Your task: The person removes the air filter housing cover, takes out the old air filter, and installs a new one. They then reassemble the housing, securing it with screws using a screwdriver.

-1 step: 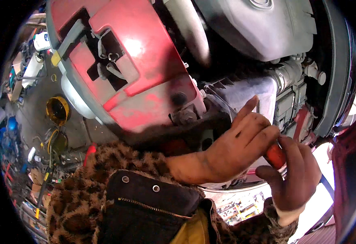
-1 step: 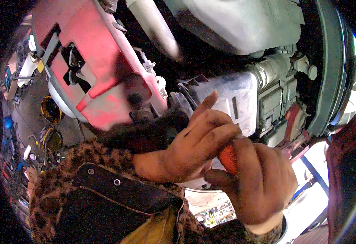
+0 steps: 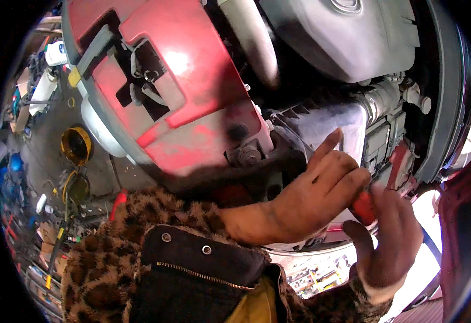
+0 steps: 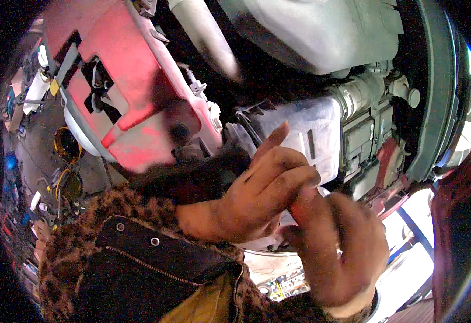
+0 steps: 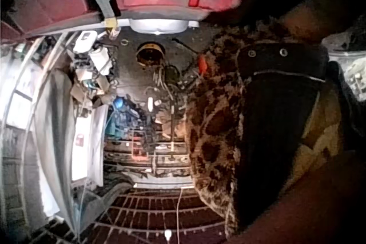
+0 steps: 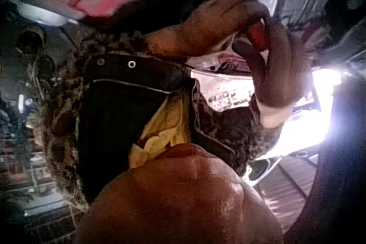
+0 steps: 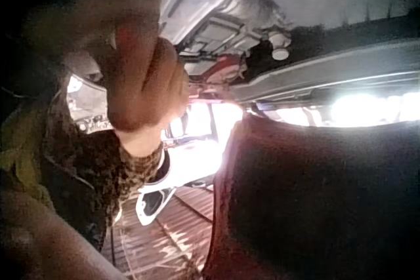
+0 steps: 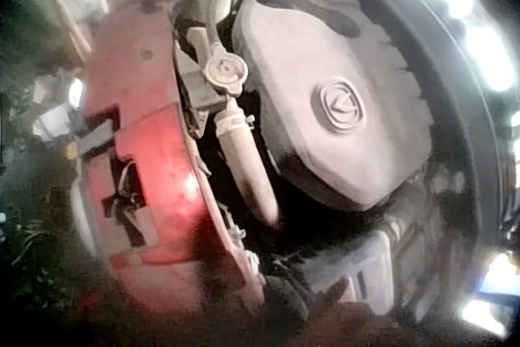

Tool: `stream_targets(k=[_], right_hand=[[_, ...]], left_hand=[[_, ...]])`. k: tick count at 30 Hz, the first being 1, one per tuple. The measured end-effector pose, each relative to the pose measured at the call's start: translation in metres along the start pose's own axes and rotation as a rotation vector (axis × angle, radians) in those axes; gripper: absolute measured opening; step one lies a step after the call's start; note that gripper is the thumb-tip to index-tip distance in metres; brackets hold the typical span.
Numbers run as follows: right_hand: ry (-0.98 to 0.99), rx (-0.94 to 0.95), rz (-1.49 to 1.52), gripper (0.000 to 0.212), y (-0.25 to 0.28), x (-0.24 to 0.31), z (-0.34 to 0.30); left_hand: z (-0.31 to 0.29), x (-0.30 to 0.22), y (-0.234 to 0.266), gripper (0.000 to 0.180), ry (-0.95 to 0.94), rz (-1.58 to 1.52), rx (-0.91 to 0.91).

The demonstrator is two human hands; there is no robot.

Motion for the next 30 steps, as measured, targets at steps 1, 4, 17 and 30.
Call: stream_targets(k=[1,4,17,30], right_hand=[[-0.02,0.009,-0.04,0.037,0.0,0.002,-0.001],[-0.162,0.14,-0.128,0.044,-0.006,0.002,-0.009],[-0.299,0.172,0.023,0.042,-0.02,-0.009,-0.02],[-0.2,0.088,0.055,0.033,-0.003,0.008,-0.008]], left_hand=[[0.001,0.0,0.0,0.042,-0.003,-0.002,-0.002],[0.0,0.0,-0.001,0.042,-0.014,-0.004,0.011],[0.001,0.003,0.0,0.042,0.034,-0.002,0.028],[0.006,-0.003,0.008,0.038,0.027,-0.027,0.064]])
Point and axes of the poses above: each hand's wrist, its own z-axis towards the middle knuckle, its own y-axis out of the back of the hand, x = y × z, the point moved 6 cm from there along z, towards the middle knuckle, and after that the axes turned 7 degrees about -z, right-handed, at the moved point
